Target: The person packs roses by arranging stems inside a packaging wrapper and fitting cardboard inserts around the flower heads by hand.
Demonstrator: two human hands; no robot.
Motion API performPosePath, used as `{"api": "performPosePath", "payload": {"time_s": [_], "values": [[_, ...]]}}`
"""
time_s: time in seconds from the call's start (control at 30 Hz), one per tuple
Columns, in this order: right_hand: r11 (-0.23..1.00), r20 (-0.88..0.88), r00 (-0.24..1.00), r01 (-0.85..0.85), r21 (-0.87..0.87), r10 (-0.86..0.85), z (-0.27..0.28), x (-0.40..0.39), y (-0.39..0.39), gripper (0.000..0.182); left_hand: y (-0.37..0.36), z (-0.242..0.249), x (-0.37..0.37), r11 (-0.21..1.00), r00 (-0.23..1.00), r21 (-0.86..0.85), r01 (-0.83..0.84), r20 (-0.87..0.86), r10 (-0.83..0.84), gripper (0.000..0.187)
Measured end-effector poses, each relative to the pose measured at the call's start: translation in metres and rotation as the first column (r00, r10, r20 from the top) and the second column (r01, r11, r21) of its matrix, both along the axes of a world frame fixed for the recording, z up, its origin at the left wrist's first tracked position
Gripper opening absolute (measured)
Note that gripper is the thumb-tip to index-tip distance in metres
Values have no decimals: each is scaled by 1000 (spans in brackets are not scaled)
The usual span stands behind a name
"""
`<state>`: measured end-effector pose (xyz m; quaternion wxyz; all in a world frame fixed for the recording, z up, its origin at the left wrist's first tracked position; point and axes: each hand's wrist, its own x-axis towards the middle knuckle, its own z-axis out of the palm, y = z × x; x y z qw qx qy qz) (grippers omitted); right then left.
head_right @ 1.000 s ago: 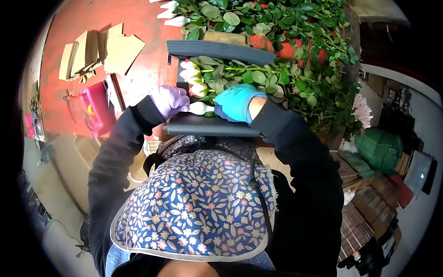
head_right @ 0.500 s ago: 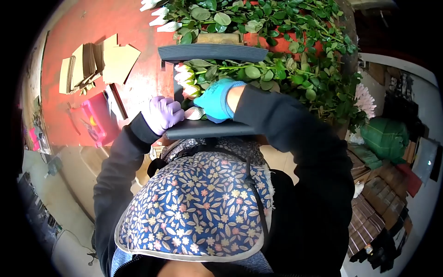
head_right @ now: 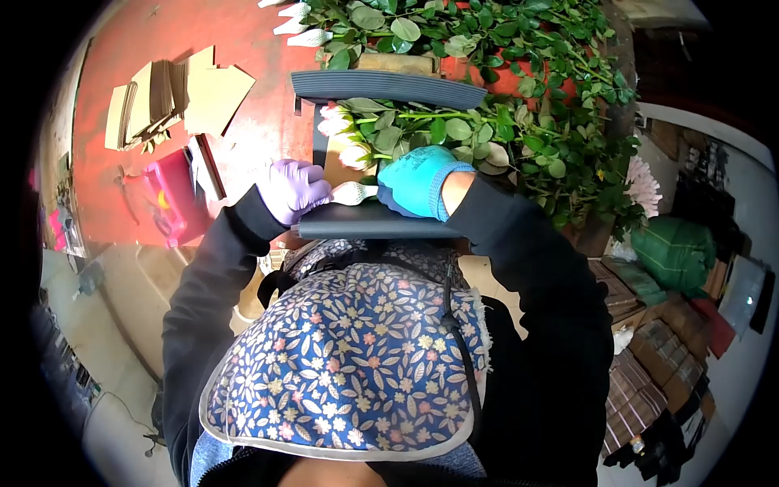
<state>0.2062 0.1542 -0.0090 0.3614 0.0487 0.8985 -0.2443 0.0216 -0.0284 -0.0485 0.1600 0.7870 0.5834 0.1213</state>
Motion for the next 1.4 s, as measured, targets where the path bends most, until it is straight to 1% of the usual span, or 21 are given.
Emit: {"api": "performPosePath", "payload": {"time_s": [0.03,0.13,0.3,0.4,0.43,0.5,0.57,0.6,0.7,0.73,0.8,0.83,0.87,0.9,0.93,0.97,1.03,1.17,1.23,1.37,1.4], "values": [[1000,-1,1000,-2,-2,2,0,0,-1,34,-1,-1,-2,1000,1000,-2,-2,-1,2,8],[1000,44,999,-2,11,2,1,0,-5,34,-4,-2,-9,994,967,-56,-98,232,109,11],[998,2,998,58,3,-58,-4,3,-6,31,-29,-10,-21,974,953,-34,-225,203,227,12],[1000,-7,1000,-3,2,3,-10,5,-2,29,-76,-18,-55,866,855,-71,-495,140,500,13],[1000,-9,1000,-9,-3,9,-10,4,-2,29,-97,-12,-69,806,796,-108,-582,125,592,13],[1000,-12,999,-30,8,30,-8,0,-4,27,-146,-3,-82,694,725,-397,-600,98,682,16],[1000,-29,999,-17,20,17,-7,-1,-5,27,-200,-1,-75,440,640,-664,-604,-76,765,18],[1000,-33,999,-7,11,7,-8,0,-5,27,-234,-12,-69,323,634,-718,-617,-209,745,22],[999,-107,994,25,-26,-28,-8,4,-4,24,-345,-66,-43,-117,637,-770,-628,-594,492,42],[999,-128,991,29,-29,-33,-9,6,-4,23,-419,-103,-38,-81,655,-759,-646,-605,453,48],[999,-145,989,22,-24,-25,-15,9,-3,22,-369,-91,-31,-185,766,-797,-575,-604,220,56],[999,-180,983,23,-24,-27,-18,13,-2,22,-295,-54,-31,-77,751,-816,-573,-560,351,53],[999,-215,976,21,-25,-26,-19,13,-4,21,-241,-28,-29,62,629,-778,-626,-457,629,45],[1000,-215,977,-4,-19,0,-15,13,-4,21,-223,-35,-24,476,630,-557,-681,-114,768,36],[1000,-182,983,9,-3,-9,-11,11,-5,21,-165,-16,-21,610,564,-455,-648,250,787,26],[1000,-152,988,23,19,-20,-7,8,-5,21,-122,-7,-19,650,501,-495,-577,414,760,24],[999,-134,991,8,38,-2,-6,7,-6,23,-64,-8,-10,821,516,-320,-473,655,553,25],[998,-76,997,8,56,-4,-3,3,-7,27,-19,-20,3,782,606,-522,-340,514,607,21],[998,-70,997,38,42,-35,-6,4,-6,27,-15,-30,10,771,539,-520,-367,557,632,21],[999,-133,991,12,30,-8,-4,6,-5,28,-15,-27,15,788,589,-542,-293,546,595,23],[999,-133,991,14,29,-10,-3,7,-5,28,-14,-24,16,767,509,-543,-342,579,637,24]]}}
